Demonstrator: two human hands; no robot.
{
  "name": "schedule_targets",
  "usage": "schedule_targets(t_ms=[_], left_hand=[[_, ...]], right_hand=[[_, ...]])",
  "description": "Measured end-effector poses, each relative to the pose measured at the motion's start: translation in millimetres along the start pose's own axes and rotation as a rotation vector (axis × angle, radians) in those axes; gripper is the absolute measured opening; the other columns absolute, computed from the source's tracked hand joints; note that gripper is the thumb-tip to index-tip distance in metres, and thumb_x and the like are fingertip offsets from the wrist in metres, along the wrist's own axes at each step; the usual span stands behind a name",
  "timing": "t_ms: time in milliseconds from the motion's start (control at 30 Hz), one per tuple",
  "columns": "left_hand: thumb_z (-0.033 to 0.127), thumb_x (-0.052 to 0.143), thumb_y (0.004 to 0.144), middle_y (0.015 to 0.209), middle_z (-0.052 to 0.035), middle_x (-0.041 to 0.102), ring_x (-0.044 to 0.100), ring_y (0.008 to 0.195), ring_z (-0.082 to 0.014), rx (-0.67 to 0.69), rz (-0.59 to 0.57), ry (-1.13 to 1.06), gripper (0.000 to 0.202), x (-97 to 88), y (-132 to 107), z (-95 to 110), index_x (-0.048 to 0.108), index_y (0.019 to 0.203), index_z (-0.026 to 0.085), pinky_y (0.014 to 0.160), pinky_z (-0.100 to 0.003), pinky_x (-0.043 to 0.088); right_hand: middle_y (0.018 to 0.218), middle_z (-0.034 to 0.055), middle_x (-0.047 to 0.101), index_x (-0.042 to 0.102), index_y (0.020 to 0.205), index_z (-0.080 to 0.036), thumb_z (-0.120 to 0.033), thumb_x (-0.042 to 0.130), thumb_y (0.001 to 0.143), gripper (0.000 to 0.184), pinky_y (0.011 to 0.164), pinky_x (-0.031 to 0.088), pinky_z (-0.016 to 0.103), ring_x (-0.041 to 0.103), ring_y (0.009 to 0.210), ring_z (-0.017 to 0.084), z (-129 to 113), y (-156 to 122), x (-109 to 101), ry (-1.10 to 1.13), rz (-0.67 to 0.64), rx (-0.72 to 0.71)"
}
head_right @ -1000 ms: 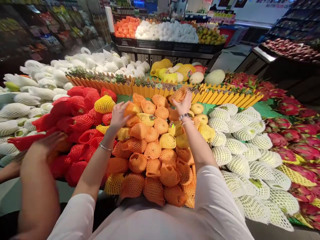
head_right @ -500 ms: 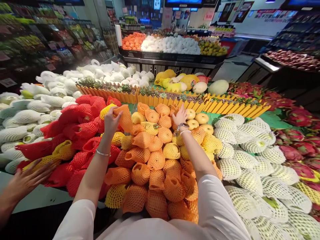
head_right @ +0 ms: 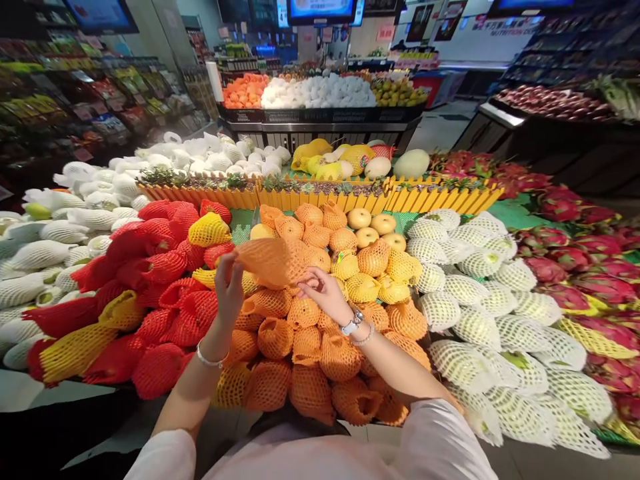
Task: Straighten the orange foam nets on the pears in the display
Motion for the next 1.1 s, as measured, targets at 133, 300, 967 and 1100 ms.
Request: schedule_targets(t_ms=[133, 300, 967, 1100], left_hand=[[0.048, 0.044, 0.095, 0.102, -0.0084, 0.057, 0.055, 0.099, -0.0181, -0.21, -0.141, -0.095, 0.038, -4.0, -42.6, -7.3, 0.064, 0.088, 0.017, 0.087, -0.029, 0.047], [0.047, 0.05, 0.088, 0.094, -0.0103, 0.056, 0.054, 0.094, -0.0198, -0.367, -0.162, -0.184, 0.043, -3.4, -92.3, -18.7, 0.056, 0.061, 0.014, 0.082, -0.028, 0.047], [0.02, 0.043, 0.074, 0.096, -0.0111, 0.065, 0.058, 0.093, -0.0214, -0.324, -0.334, 0.327, 0.028, -8.1, -128.3, -26.9, 0.068, 0.083, 0.012, 0.083, -0.033, 0.048], [0.019, 0.039, 0.087, 0.089, -0.0091, 0.067, 0.053, 0.096, -0.0233, -0.142, -0.43, 0.412, 0.03, -2.3, -132.7, -17.3, 0.069, 0.085, 0.013, 0.089, -0.038, 0.045]], right_hand=[[0.072, 0.0036, 0.063, 0.057, 0.089, -0.017, -0.042, 0.051, 0.092, 0.026, 0.063, 0.056, 0.032, 0.064, 0.062, 0.017, 0.3, -13.5, -11.1, -0.195, -0.017, -0.02], [0.103, 0.0091, 0.06, 0.056, 0.101, -0.018, -0.028, 0.049, 0.091, 0.016, 0.086, 0.052, 0.037, 0.06, 0.096, 0.02, -11.5, -33.8, -19.1, -0.509, 0.175, -0.357], [0.101, 0.0111, 0.066, 0.061, 0.11, -0.014, -0.01, 0.038, 0.096, 0.027, 0.083, 0.055, 0.044, 0.055, 0.098, 0.023, 20.4, -79.7, 11.6, -1.011, -0.144, -0.588], [0.124, 0.0113, 0.061, 0.064, 0.099, -0.013, -0.01, 0.04, 0.096, 0.024, 0.105, 0.047, 0.048, 0.048, 0.128, 0.025, 32.4, -83.5, 23.6, -0.986, -0.288, -0.61]])
Point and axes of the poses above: each hand's wrist, its own y-axis towards the middle knuckle, its own x-axis out of the palm, z = x × y, the point moved 6 cm from there along y, towards the middle knuckle
